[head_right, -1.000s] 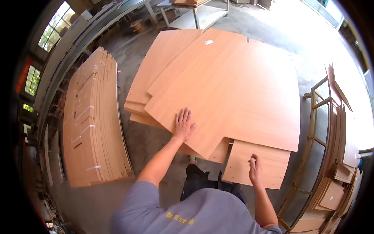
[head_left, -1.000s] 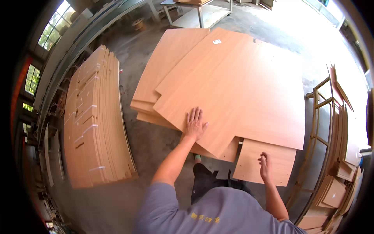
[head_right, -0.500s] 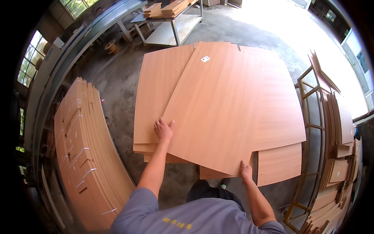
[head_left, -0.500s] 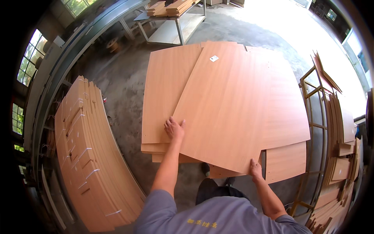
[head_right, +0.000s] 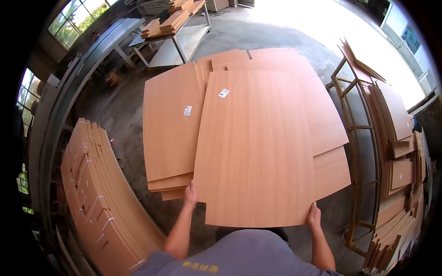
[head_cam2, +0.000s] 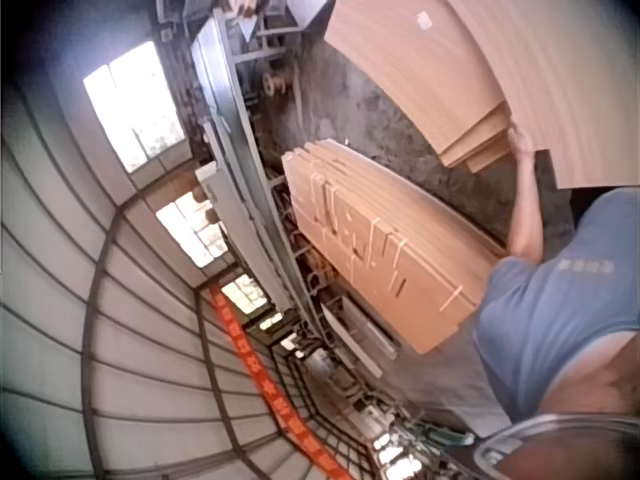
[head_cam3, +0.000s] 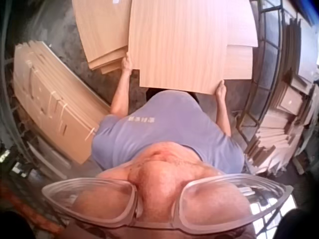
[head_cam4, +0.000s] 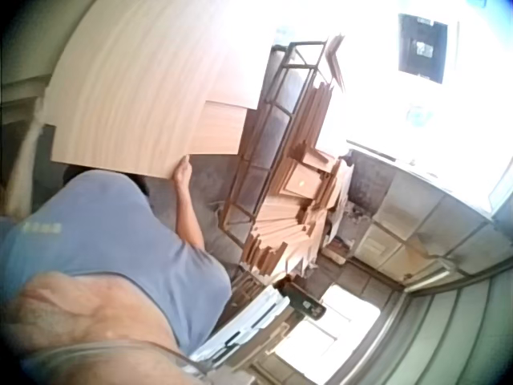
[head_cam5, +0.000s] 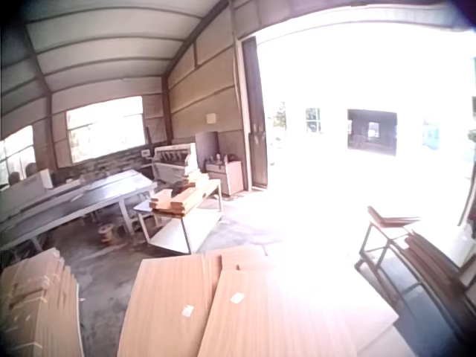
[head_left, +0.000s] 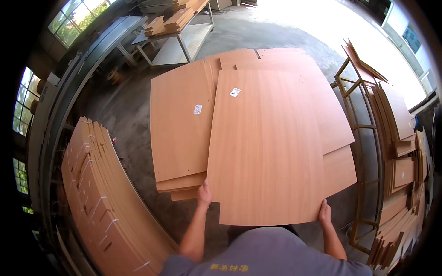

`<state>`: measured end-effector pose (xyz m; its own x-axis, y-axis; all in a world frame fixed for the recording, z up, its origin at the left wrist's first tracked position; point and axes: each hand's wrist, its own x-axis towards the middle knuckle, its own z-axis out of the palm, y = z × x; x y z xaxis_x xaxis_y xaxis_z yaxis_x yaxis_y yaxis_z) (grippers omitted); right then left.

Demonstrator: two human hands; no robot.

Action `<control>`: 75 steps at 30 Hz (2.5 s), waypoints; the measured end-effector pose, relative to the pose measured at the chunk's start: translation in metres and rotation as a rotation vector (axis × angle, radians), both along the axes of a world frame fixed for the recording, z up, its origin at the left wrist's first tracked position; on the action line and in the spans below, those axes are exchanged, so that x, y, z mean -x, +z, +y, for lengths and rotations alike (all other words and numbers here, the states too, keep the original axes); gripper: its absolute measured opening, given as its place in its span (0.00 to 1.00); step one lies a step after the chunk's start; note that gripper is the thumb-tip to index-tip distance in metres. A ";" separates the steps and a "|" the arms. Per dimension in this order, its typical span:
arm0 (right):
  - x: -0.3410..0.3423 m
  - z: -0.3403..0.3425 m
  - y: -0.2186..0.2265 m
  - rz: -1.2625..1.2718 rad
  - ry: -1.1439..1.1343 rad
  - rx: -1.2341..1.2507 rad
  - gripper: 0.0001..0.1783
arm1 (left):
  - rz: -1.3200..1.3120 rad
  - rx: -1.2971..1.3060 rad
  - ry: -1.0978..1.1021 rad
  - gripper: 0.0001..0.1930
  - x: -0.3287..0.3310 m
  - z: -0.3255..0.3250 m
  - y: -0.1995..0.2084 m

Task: The person uses a sanding block to smooth the edges and surfaces of several large wooden panels. They handle the panels one by one, flipping them over to sand different sides and stacking them as they finish.

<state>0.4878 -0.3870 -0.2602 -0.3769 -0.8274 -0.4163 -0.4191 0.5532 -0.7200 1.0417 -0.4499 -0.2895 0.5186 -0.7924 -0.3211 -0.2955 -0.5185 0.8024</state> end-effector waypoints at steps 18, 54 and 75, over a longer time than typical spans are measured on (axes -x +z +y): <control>0.213 -0.237 0.059 0.611 0.214 -0.050 0.26 | -0.519 -0.224 -0.550 0.31 0.216 -0.117 0.067; -0.460 -0.145 -0.039 0.155 0.474 0.161 0.46 | -0.351 0.141 -0.080 0.40 -0.305 -0.038 -0.049; -0.210 0.477 -0.064 0.283 -1.028 -0.148 0.23 | -0.321 -0.385 -1.536 0.23 0.020 0.026 -0.085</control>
<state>0.6976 0.0901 -0.3243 -0.9616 -0.0074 -0.2745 0.1555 0.8091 -0.5667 1.0218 -0.4237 -0.3741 -0.5658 -0.5023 -0.6539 -0.8205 0.2644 0.5068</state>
